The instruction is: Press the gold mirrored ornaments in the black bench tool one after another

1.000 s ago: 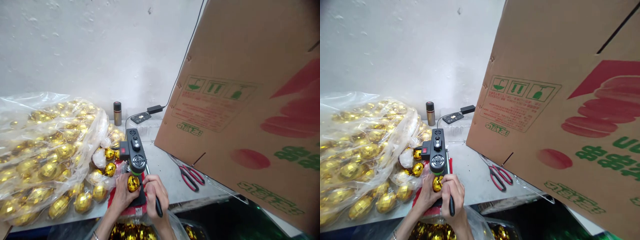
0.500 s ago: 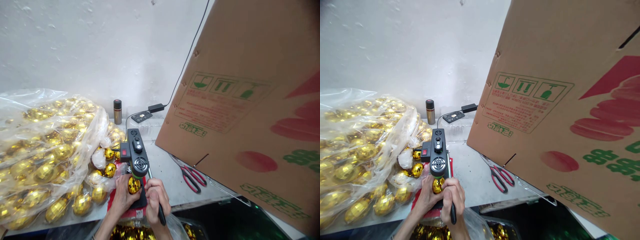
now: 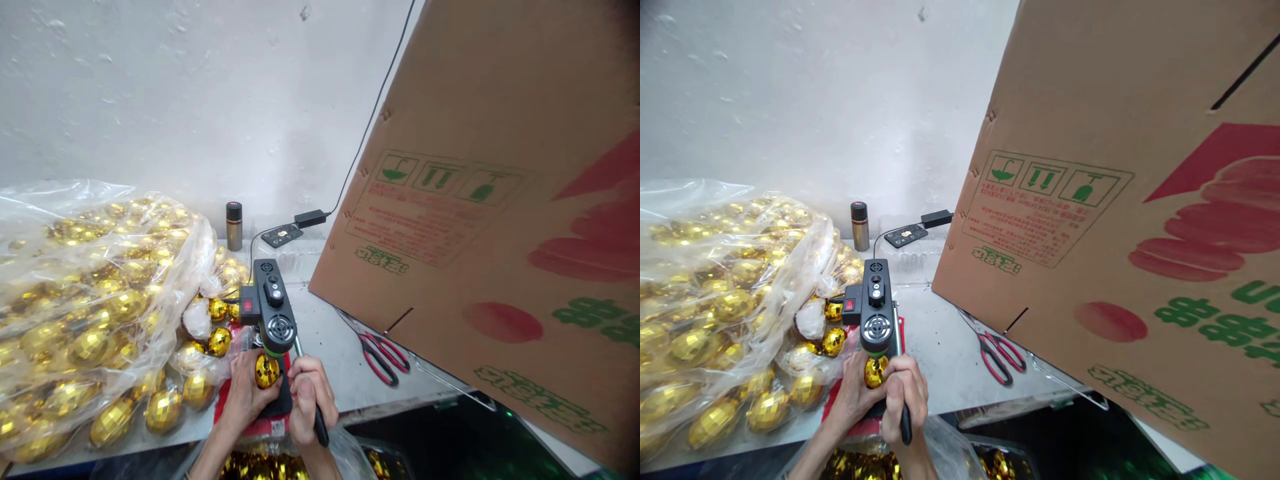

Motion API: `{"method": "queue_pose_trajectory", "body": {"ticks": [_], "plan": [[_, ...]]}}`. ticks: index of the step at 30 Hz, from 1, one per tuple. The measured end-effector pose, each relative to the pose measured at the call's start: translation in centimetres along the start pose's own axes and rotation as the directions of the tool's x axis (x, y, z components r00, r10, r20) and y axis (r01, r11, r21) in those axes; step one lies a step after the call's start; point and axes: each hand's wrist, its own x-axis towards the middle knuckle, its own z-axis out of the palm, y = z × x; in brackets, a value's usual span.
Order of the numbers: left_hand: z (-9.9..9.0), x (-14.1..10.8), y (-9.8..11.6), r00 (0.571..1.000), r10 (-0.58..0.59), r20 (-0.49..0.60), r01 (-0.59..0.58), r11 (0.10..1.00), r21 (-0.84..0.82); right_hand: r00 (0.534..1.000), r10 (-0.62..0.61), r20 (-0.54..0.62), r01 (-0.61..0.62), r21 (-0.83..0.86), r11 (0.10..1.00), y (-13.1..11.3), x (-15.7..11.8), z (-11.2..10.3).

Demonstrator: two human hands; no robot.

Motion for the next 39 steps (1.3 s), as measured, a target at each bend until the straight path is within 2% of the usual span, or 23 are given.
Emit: {"method": "queue_pose_trajectory", "body": {"ticks": [17, 25, 31, 35, 37, 39], "plan": [[0.4, 0.3, -0.5, 1.000, 0.023, 0.022, -0.023, 0.999, 0.042, 0.998, 0.014, -0.064, -0.008, 0.093, 0.996, 0.4, -0.2, 0.9], [0.7, 0.3, -0.9, 0.997, 0.072, -0.027, -0.069, 0.992, 0.102, 0.997, -0.012, -0.080, 0.019, 0.089, 0.996, 0.4, 0.0, 1.0], [0.5, 0.3, -1.0, 0.998, 0.065, -0.014, -0.063, 0.994, 0.093, 0.998, -0.056, -0.019, 0.057, 0.053, 0.997, 1.6, -1.4, 0.9], [0.6, 0.2, -1.3, 0.998, 0.064, -0.027, -0.062, 0.994, 0.087, 0.990, -0.138, 0.016, 0.138, 0.026, 0.990, 2.5, -1.8, 0.5], [0.7, 0.4, -1.3, 0.997, 0.064, -0.034, -0.061, 0.995, 0.082, 0.984, -0.170, 0.053, 0.168, 0.034, 0.985, 1.9, -1.1, 0.2], [0.8, 0.6, -1.3, 0.997, 0.066, -0.032, -0.063, 0.995, 0.083, 0.989, -0.128, 0.077, 0.126, 0.032, 0.991, 0.3, 0.5, -0.2]]}}
